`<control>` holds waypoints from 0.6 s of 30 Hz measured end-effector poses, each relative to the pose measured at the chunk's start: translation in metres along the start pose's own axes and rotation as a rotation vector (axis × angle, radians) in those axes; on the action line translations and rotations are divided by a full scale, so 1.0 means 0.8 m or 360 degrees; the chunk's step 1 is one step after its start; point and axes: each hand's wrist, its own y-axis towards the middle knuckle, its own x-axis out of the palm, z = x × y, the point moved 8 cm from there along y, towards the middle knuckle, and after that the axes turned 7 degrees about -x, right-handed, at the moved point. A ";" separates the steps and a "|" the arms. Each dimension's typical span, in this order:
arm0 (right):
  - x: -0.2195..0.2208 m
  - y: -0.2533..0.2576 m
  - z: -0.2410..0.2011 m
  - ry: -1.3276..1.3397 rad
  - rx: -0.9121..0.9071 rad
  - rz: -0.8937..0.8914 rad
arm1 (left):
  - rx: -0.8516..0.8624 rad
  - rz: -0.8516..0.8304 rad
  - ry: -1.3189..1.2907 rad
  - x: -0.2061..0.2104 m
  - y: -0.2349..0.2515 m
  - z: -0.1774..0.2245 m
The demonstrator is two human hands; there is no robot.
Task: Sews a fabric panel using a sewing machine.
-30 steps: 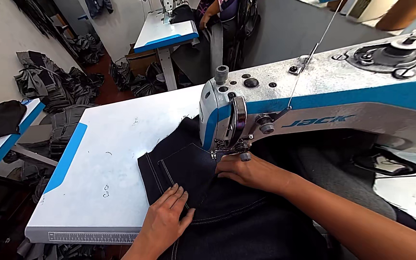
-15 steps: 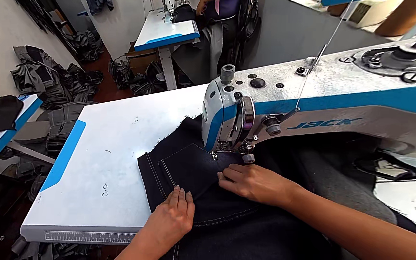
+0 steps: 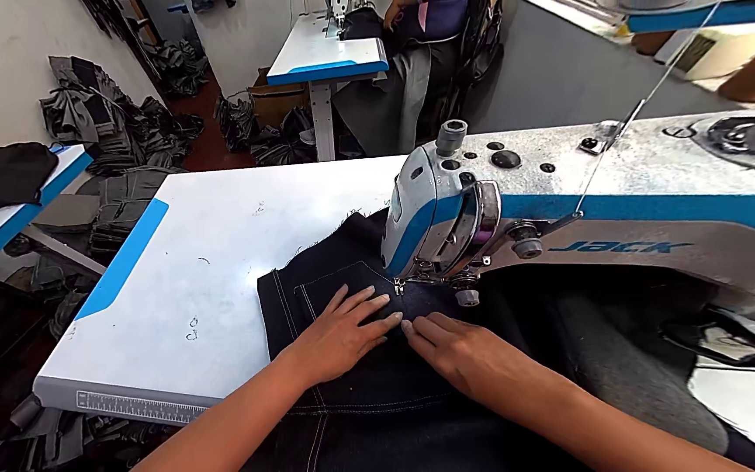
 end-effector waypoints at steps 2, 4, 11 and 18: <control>0.000 -0.021 0.016 0.0197 0.0169 0.0058 | 0.0036 -0.0071 -0.0056 0.008 -0.001 -0.008; 0.003 -0.038 0.021 0.0311 0.0258 0.0074 | 0.0056 -0.0117 -0.0062 0.008 -0.003 -0.012; 0.010 -0.043 0.006 0.0116 0.0301 0.0112 | 0.0024 -0.0233 -0.0167 0.002 0.001 -0.014; 0.009 -0.044 0.008 0.0141 0.0375 0.0168 | -0.0004 -0.0271 -0.0155 0.002 0.000 -0.016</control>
